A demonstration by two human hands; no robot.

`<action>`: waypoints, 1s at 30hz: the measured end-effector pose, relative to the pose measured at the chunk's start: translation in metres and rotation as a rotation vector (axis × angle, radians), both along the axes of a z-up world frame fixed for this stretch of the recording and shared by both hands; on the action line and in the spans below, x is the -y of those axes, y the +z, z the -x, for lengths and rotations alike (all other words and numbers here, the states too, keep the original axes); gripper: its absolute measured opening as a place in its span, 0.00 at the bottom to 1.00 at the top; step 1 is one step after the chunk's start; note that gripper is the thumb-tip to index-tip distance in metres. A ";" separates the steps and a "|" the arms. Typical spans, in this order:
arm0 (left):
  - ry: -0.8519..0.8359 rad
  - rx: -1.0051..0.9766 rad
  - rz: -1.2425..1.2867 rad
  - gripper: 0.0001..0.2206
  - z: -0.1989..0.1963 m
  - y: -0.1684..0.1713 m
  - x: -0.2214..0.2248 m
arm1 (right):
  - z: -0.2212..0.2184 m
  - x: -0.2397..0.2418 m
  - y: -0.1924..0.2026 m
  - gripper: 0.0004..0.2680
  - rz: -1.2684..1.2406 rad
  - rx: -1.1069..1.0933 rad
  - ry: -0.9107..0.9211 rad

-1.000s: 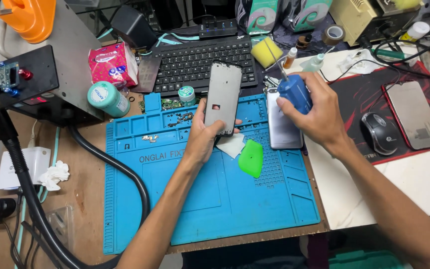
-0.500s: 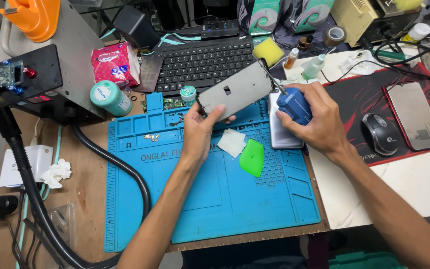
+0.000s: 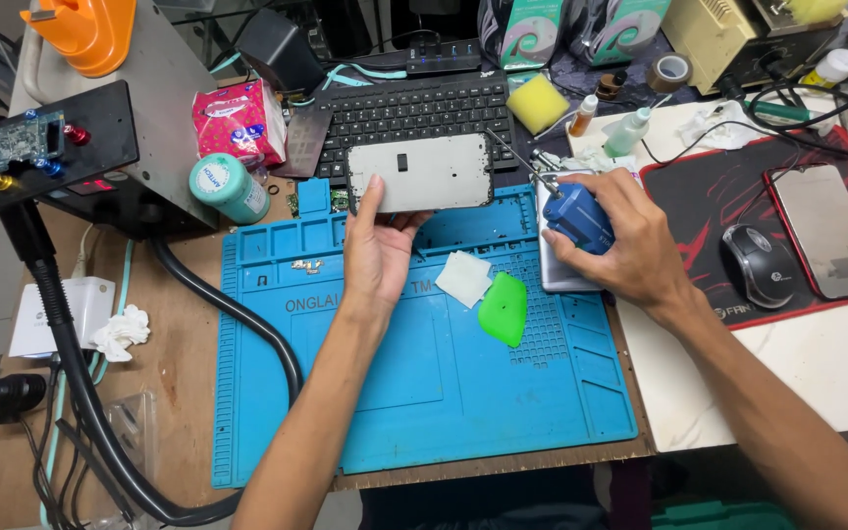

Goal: Removing a damaged screen from a mobile phone using a heat gun and prying tools.

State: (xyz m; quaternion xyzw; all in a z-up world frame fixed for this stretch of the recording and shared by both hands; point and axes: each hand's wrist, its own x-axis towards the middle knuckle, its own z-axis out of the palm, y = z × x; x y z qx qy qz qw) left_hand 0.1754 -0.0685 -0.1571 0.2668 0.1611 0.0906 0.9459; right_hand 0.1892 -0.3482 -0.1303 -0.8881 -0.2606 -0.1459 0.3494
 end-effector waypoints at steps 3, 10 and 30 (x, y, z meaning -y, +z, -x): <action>-0.001 -0.006 0.058 0.20 -0.006 -0.009 -0.001 | 0.000 0.000 -0.003 0.22 0.016 0.002 0.015; -0.029 0.017 0.073 0.25 -0.018 -0.025 -0.001 | 0.002 -0.001 -0.002 0.22 0.049 -0.016 0.026; 0.150 0.141 -0.264 0.17 -0.017 0.005 -0.013 | 0.002 0.002 -0.004 0.23 0.150 -0.021 -0.004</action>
